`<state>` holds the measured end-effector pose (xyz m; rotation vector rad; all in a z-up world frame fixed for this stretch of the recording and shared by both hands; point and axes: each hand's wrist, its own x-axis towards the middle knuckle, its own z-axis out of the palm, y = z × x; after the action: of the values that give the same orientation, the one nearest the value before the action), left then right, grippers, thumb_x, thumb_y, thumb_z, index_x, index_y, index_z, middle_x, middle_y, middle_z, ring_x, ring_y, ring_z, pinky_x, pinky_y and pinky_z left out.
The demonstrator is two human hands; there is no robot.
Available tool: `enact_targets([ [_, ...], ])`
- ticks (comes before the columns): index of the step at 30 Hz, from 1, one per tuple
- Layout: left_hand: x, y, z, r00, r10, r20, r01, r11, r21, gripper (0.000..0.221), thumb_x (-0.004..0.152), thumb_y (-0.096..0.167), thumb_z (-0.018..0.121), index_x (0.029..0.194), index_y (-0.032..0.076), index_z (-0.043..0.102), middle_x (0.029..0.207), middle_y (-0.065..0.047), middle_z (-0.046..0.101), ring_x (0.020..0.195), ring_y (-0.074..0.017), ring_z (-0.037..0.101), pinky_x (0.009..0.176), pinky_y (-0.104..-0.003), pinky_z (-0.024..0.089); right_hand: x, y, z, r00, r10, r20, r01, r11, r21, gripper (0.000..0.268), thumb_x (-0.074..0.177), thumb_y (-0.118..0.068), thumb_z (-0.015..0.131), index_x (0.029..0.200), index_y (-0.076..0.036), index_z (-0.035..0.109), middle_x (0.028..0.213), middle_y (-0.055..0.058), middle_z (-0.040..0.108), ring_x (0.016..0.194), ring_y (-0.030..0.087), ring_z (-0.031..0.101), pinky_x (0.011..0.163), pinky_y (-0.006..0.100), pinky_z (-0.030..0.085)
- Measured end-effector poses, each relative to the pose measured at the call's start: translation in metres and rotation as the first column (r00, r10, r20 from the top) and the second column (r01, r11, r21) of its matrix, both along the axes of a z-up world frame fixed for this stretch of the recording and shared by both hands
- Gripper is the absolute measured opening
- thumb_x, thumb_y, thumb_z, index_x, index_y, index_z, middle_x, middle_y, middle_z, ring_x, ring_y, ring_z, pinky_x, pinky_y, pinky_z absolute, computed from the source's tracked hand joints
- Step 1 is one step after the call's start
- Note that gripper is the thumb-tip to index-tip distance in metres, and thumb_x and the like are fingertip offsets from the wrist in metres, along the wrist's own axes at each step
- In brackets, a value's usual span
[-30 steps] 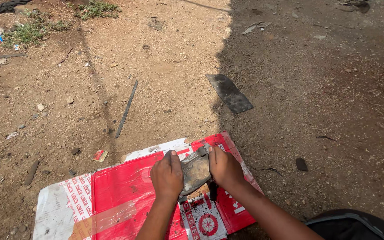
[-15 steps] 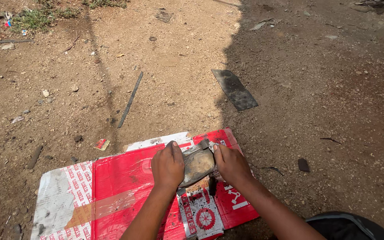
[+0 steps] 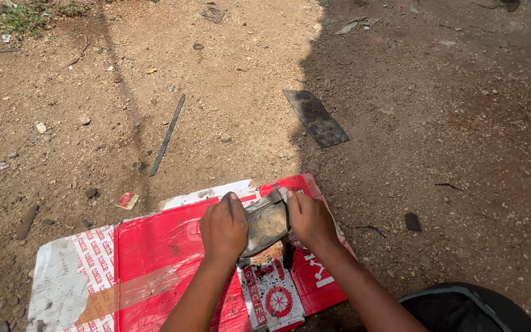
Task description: The person scrapes debris from the surface and interior of a metal component using a small metal strip while sitting on the ground.
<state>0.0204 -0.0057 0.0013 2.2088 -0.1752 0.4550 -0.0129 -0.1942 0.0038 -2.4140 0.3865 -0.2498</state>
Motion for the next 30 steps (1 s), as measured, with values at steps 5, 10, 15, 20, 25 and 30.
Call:
enact_targets([
  [5,-0.011,-0.001,0.006,0.998,-0.004,-0.057,0.003,1.0,-0.011,0.041,0.102,0.028,0.043,0.084,0.0,0.068,0.072,-0.028,0.065,0.072,-0.0487,0.062,0.072,-0.06,0.046,0.013,-0.028,-0.018,0.995,-0.103,-0.001,0.103,0.995,-0.011,0.052,0.104,-0.045,0.04,0.092,-0.003,0.07,0.083,0.026,0.071,0.083,0.046,0.069,0.074,0.054,0.052],
  [10,-0.015,-0.009,0.019,0.99,0.05,-0.134,-0.045,0.998,0.043,0.045,0.102,0.03,0.041,0.088,-0.001,0.07,0.08,-0.028,0.068,0.081,-0.0495,0.065,0.079,-0.06,0.047,0.013,-0.02,-0.029,0.994,-0.087,-0.071,0.065,0.962,-0.266,0.056,0.104,-0.045,0.037,0.087,-0.007,0.075,0.086,0.021,0.073,0.082,0.041,0.07,0.075,0.055,0.054],
  [15,-0.025,-0.018,0.023,0.987,0.141,-0.082,-0.127,0.98,0.153,0.045,0.103,0.032,0.04,0.095,0.0,0.071,0.087,-0.028,0.07,0.086,-0.0486,0.066,0.08,-0.059,0.048,0.01,-0.035,-0.027,0.995,0.091,-0.049,-0.103,0.896,-0.433,0.053,0.104,-0.038,0.039,0.083,-0.008,0.077,0.087,0.019,0.075,0.082,0.039,0.073,0.079,0.053,0.057],
  [20,-0.027,-0.023,0.037,0.953,0.202,-0.224,-0.078,0.881,0.467,0.046,0.101,0.035,0.039,0.103,0.008,0.075,0.098,-0.021,0.076,0.094,-0.0385,0.072,0.097,-0.055,0.046,0.015,-0.024,-0.004,0.989,0.138,-0.047,-0.145,0.891,-0.43,0.049,0.102,-0.037,0.045,0.082,-0.006,0.078,0.087,0.021,0.075,0.085,0.039,0.073,0.081,0.051,0.057],
  [25,-0.024,-0.014,0.04,0.937,0.173,-0.305,-0.033,0.909,0.415,0.049,0.102,0.039,0.037,0.109,0.006,0.073,0.107,-0.024,0.073,0.103,-0.0412,0.069,0.096,-0.054,0.048,0.016,-0.031,-0.02,0.981,0.121,-0.151,-0.157,0.953,-0.258,0.052,0.103,-0.039,0.042,0.091,-0.002,0.075,0.096,0.026,0.073,0.092,0.044,0.071,0.082,0.056,0.055],
  [30,-0.025,-0.006,0.027,0.921,0.155,-0.358,-0.017,0.932,0.361,0.051,0.103,0.04,0.037,0.108,0.003,0.072,0.112,-0.026,0.071,0.106,-0.0439,0.067,0.097,-0.053,0.049,0.02,-0.033,-0.026,0.978,0.116,-0.176,-0.146,0.974,-0.173,0.057,0.102,-0.046,0.04,0.096,0.0,0.074,0.101,0.028,0.071,0.097,0.047,0.069,0.086,0.057,0.054],
])
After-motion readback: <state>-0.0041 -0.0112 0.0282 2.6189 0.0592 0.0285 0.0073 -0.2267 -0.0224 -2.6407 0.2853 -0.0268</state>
